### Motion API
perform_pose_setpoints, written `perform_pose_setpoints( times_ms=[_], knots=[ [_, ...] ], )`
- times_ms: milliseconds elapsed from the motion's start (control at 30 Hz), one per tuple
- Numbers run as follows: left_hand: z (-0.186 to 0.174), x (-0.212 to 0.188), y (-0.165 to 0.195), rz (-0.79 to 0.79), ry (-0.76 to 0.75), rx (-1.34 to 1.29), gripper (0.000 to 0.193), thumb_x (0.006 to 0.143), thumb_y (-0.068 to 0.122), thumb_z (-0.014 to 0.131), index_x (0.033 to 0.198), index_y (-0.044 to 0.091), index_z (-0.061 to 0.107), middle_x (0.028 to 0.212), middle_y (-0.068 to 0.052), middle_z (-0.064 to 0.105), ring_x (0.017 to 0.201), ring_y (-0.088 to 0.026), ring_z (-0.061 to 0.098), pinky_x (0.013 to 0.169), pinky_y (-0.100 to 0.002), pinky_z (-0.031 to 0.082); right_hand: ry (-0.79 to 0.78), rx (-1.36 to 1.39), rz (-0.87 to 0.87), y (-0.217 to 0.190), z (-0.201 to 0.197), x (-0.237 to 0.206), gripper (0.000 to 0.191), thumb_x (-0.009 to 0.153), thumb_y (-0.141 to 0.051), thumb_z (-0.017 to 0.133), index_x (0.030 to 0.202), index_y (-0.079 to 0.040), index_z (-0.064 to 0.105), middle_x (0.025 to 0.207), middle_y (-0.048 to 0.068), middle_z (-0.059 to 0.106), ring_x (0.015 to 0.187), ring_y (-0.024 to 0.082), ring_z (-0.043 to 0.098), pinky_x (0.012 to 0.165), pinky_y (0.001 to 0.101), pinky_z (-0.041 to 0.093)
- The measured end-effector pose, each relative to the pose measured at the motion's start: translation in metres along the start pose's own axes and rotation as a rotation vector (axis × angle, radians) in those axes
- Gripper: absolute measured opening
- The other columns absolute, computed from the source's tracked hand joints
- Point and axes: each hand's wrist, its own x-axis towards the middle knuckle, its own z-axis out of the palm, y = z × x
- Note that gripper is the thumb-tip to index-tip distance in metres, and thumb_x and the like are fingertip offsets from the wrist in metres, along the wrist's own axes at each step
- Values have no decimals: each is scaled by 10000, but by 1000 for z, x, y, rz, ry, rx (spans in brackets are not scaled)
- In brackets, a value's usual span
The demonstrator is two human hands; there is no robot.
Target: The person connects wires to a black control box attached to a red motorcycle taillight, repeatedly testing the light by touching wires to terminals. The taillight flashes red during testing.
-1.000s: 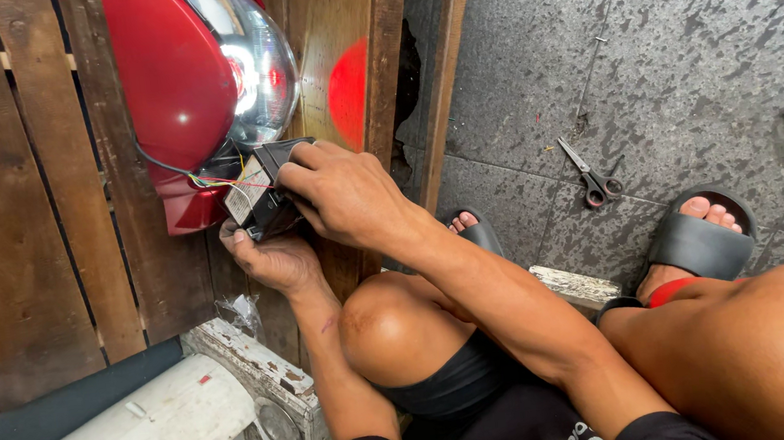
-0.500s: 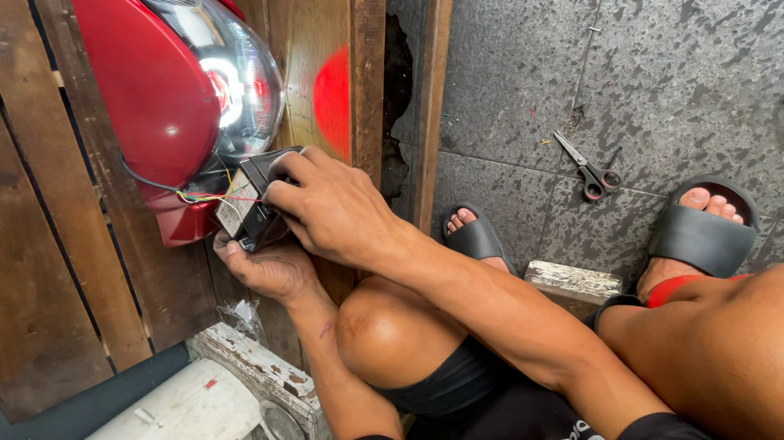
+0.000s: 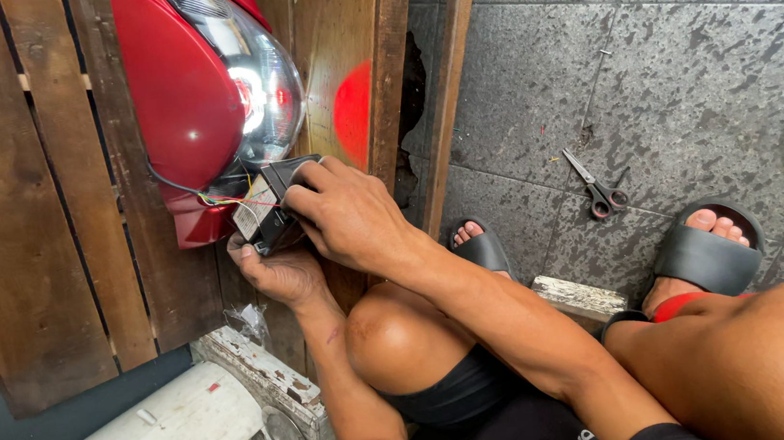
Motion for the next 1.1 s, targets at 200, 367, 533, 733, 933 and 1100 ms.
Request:
perform_pose_setpoints(
  times_ms=[200, 367, 533, 733, 933, 1100],
  knots=[
    [-6, 2, 2, 36, -14, 24, 381, 911, 347, 563, 1140, 45, 519, 1165, -160, 602, 1103, -302, 600, 1009, -489, 519, 5, -17, -12, -5, 4, -1, 194, 815, -124, 722, 997, -87, 664, 1032, 87, 614, 964, 335, 601, 760, 469, 514],
    [-12, 7, 10, 62, 12, 38, 396, 910, 335, 549, 1163, 31, 529, 1158, -153, 604, 1084, -283, 595, 990, -455, 514, -1, -54, -20, -17, 10, 1, 187, 818, -121, 718, 994, -89, 664, 1017, 87, 621, 952, 335, 609, 754, 470, 515],
    [-19, 9, 20, 61, 16, 36, 369, 916, 315, 558, 1150, 33, 525, 1121, -133, 586, 1043, -260, 579, 960, -431, 506, -35, -70, -74, -29, 12, 3, 207, 847, -106, 706, 1050, -83, 675, 1041, 95, 638, 982, 338, 633, 771, 454, 536],
    [-29, 20, 35, 110, 35, 0, 240, 931, 225, 560, 1091, 46, 546, 1069, -88, 562, 1018, -214, 544, 961, -376, 467, -22, 18, -95, -50, 23, 9, 184, 880, -67, 713, 1059, -62, 670, 1036, 132, 649, 949, 381, 659, 769, 437, 549],
    [-44, 25, 50, 133, 63, 73, 163, 950, 190, 555, 1037, 53, 555, 1011, -42, 530, 967, -158, 482, 920, -324, 418, -27, -15, -37, -66, 49, 15, 104, 929, -42, 702, 1026, -41, 663, 972, 161, 627, 864, 382, 654, 717, 421, 528],
    [-61, 32, 60, 159, 84, 170, 138, 947, 170, 557, 1028, 58, 564, 979, -12, 528, 936, -129, 462, 879, -304, 398, 24, 23, -46, -72, 76, 19, 81, 975, -30, 666, 1050, -19, 639, 953, 164, 646, 839, 339, 669, 705, 378, 528]
  ],
)
